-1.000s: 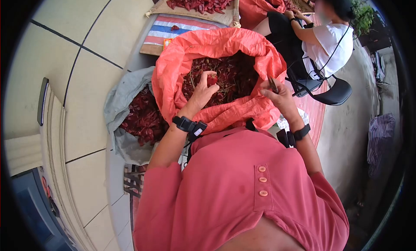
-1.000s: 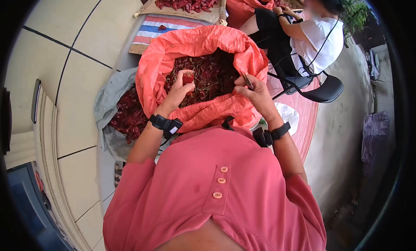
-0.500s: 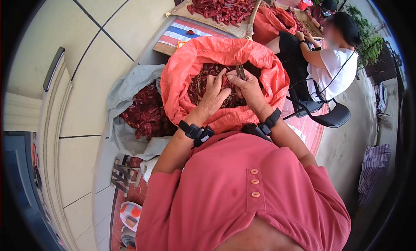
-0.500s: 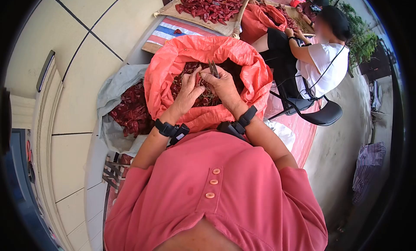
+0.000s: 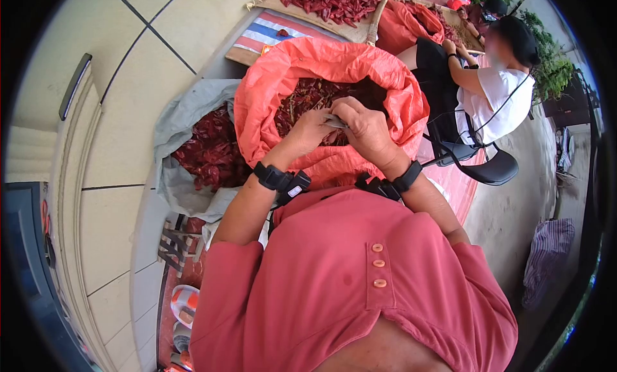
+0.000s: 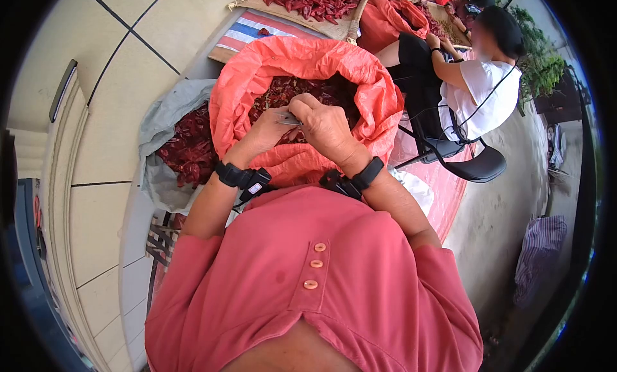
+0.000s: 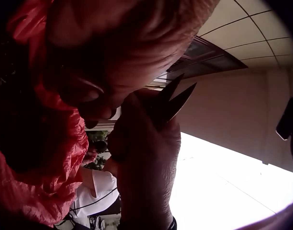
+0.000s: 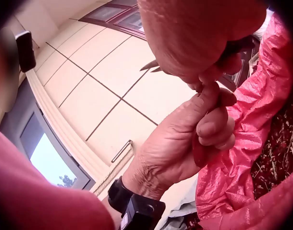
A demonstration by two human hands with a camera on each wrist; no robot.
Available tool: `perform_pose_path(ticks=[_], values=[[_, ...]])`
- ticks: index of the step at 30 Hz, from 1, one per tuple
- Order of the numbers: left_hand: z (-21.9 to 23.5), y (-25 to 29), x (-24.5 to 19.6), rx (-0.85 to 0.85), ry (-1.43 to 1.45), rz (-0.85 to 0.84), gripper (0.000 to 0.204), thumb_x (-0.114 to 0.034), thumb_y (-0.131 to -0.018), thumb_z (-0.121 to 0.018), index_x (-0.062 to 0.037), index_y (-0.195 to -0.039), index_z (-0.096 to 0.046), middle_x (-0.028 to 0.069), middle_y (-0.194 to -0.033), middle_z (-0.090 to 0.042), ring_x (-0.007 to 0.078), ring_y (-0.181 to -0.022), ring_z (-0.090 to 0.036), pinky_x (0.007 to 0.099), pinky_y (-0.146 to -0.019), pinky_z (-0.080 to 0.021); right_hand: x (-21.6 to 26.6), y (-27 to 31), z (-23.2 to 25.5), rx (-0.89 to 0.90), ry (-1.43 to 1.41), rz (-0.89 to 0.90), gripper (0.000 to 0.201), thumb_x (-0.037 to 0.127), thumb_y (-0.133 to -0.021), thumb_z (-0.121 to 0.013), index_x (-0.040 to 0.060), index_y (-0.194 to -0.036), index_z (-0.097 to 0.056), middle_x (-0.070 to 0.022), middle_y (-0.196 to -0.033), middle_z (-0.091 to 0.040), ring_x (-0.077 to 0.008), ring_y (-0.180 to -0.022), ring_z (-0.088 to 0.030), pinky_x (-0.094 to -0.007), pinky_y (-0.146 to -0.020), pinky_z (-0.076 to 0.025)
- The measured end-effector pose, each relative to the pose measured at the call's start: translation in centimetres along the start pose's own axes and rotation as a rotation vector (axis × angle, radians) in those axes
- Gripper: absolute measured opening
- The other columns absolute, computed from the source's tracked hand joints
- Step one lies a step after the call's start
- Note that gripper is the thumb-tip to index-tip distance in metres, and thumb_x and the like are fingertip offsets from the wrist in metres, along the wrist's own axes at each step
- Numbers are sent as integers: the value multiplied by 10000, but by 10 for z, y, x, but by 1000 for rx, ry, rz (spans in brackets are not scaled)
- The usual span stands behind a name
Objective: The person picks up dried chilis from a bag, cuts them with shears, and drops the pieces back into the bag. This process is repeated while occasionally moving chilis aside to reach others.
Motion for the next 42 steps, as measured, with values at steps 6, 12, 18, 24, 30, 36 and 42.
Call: perform_pose_path(ticks=[6, 12, 18, 24, 30, 36, 42], values=[[4, 12, -27, -124, -226, -163, 263, -245, -945, -556, -6, -835, -551, 74, -596, -512, 167, -543, -505, 318, -526, -408, -43, 15, -26, 120, -1050, -634, 60, 113, -925, -577, 54, -929, -566, -24, -701, -553, -121, -491, -476, -249, -460, -395], [3, 20, -45, -130, -375, -299, 219, -241, -947, -560, -25, -920, -582, 56, -633, -506, 135, -563, -481, 299, -535, -412, -49, 42, -70, 289, -2042, -970, 114, 135, -953, -547, 41, -1013, -571, 31, -731, -533, -22, -450, -377, -189, -447, -343], [9, 33, -31, -141, -332, -203, 189, -196, -922, -587, -33, -1016, -599, 88, -767, -576, 207, -705, -580, 310, -651, -461, -53, 45, -46, 151, -1842, -891, 57, 125, -951, -542, 85, -990, -548, -18, -962, -579, -36, -542, -418, -182, -454, -343], [97, 131, -31, -750, -741, -220, 242, -117, -826, -652, -67, -1058, -607, 112, -921, -607, 299, -862, -552, 395, -782, -433, -134, 134, 67, -328, -1001, -918, 87, 65, -899, -597, 71, -985, -594, -49, -913, -642, -40, -642, -557, -164, -428, -340], [164, 204, 55, -945, -1373, 314, 398, -113, -811, -666, -89, -1192, -555, 126, -1071, -584, 315, -1041, -515, 437, -914, -392, -222, 323, 39, -375, -865, -1353, 73, 89, -869, -607, 116, -936, -600, 25, -858, -629, -56, -751, -610, -166, -451, -361], [118, 115, -4, -809, -809, -143, 228, -61, -860, -563, -31, -1085, -586, 148, -1039, -591, 323, -960, -559, 396, -848, -455, -245, 412, -7, -678, -1041, -1648, 273, 57, -881, -612, 110, -1122, -495, -76, -1026, -622, -204, -891, -650, -202, -456, -460], [-22, -48, 53, -13, -781, -222, 391, -12, -865, -478, -20, -1254, -514, 194, -1242, -515, 348, -1169, -486, 412, -977, -410, -217, 438, -7, -562, -1033, -1645, 245, 119, -906, -587, 141, -1128, -486, -32, -1055, -654, -151, -828, -643, -282, -557, -457]])
Point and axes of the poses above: each hand's wrist, its own y-axis away from the middle knuckle, its own z-axis out of the back of the hand, x = y × z, the point moved 9 cm from there along -y, towards the middle knuckle
